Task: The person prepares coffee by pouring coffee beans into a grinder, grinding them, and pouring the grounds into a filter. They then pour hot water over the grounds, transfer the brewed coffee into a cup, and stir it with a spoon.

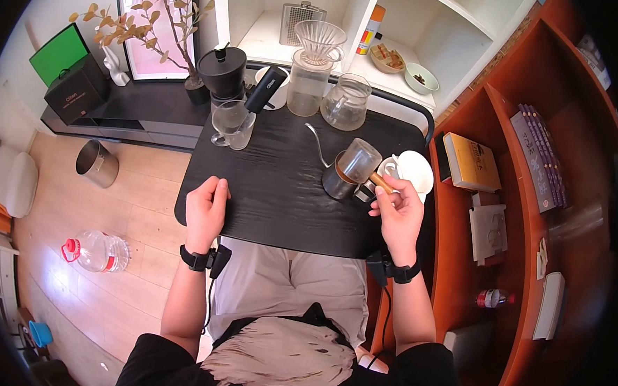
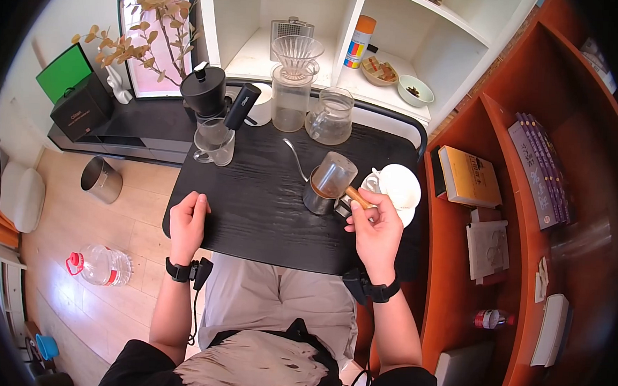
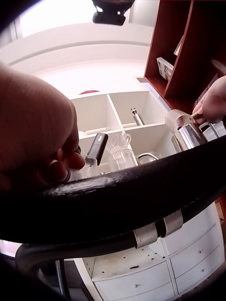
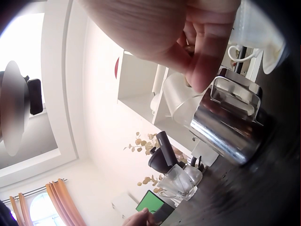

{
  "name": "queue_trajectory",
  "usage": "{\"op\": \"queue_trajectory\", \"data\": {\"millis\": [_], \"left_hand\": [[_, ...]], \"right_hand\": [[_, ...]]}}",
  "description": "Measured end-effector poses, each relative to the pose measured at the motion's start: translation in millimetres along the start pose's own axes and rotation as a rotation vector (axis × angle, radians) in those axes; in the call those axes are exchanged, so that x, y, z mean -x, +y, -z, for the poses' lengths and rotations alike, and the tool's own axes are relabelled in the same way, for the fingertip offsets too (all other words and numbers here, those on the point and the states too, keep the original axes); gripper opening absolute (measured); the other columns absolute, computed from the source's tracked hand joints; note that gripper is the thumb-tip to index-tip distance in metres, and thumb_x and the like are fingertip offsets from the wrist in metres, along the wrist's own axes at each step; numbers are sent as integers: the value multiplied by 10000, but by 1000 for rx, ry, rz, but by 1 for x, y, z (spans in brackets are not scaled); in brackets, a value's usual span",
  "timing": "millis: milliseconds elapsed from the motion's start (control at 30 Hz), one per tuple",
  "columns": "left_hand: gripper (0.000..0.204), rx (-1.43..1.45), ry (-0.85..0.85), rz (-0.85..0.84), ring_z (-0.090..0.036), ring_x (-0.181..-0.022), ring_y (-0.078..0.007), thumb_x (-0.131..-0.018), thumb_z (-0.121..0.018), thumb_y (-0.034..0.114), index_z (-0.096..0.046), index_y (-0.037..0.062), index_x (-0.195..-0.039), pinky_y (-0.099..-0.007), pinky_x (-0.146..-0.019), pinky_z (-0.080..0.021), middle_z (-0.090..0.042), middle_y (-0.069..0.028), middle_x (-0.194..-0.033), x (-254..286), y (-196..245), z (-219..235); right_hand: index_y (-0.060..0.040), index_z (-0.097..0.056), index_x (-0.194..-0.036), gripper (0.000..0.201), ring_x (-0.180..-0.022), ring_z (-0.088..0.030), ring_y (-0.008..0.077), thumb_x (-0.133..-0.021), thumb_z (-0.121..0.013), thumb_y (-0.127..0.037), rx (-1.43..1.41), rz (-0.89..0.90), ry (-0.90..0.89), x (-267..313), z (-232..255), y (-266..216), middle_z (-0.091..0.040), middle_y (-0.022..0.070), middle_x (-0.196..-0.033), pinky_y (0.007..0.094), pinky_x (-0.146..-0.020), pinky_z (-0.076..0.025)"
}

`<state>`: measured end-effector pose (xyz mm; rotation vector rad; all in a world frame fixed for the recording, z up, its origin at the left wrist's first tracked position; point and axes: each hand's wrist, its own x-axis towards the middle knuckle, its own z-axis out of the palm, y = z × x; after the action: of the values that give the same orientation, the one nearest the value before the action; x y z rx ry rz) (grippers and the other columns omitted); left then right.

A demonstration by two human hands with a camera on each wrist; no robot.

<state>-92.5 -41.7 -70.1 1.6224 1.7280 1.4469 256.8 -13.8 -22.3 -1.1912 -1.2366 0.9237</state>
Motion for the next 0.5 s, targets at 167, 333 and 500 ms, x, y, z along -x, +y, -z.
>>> {"op": "queue_trajectory", "data": {"millis": [167, 333, 500], "left_hand": [[349, 1, -1, 2, -472, -526, -136, -1081, -598, 179, -607, 8, -777, -325, -526, -381, -535, -83, -591, 0, 1, 0], [385, 13, -12, 24, -417, -586, -86, -1104, -568, 205, -586, 12, -771, -305, -548, -347, -491, -21, -608, 1, 2, 0], [384, 7, -15, 27, -420, -586, -87, -1103, -568, 204, -588, 12, -771, -306, -549, -349, -495, -21, -609, 0, 2, 0]], "right_hand": [[5, -666, -1243, 237, -717, -682, 84, -1009, -692, 20, 3, 2, -1, 0, 0, 1, -729, 73, -914, 243, -609, -610], [9, -665, -1238, 231, -715, -680, 83, -1009, -691, 20, 2, -2, 8, 0, 0, 1, -731, 77, -937, 243, -609, -612], [10, -664, -1236, 229, -720, -684, 86, -1009, -692, 18, 7, -5, -1, -1, 3, 2, -732, 78, -938, 245, -611, -614]]}}
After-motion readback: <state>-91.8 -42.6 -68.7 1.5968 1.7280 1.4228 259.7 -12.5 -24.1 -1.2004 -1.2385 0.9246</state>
